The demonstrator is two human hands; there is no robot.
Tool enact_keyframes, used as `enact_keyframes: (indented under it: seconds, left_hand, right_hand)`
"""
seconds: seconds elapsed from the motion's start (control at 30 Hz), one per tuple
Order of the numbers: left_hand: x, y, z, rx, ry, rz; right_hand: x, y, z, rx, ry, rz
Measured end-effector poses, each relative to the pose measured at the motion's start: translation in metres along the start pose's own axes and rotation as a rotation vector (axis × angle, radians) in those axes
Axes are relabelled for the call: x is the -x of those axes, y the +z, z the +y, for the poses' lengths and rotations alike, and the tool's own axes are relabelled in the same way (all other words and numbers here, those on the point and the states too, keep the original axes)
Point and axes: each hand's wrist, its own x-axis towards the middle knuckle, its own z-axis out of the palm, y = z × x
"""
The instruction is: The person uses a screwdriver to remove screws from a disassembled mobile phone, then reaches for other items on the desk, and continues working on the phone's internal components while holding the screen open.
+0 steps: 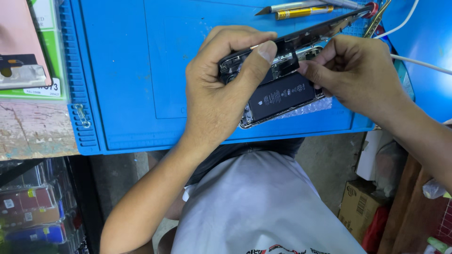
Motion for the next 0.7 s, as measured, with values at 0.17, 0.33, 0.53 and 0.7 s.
enact_keyframes:
  seconds: [0.17, 0.33, 0.53, 0.7]
  left_hand:
    - [-0.0011, 0.0007, 0.0008, -0.017, 0.007, -0.004]
    - [0.0007, -0.0002, 0.0018, -0.019, 0.005, -0.005]
    - [0.0005, -0.0021, 0.0041, -0.022, 0.001, -0.006]
    - [0.0005, 0.0003, 0.0015, -0.008, -0.003, -0.005]
  right_hand:
    - [-0.0034, -0.0008, -0.0018, 0.023, 0.021, -0.031]
    - [-0.0042, -0.0025, -0.0031, -0.029, 0.048, -0.073]
    - [-0.0057, -0.0039, -0.0091, -0.048, 0.118, -0.103]
    - [-0.0058, -0.0047, -0.006, -0.024, 0.135, -0.093]
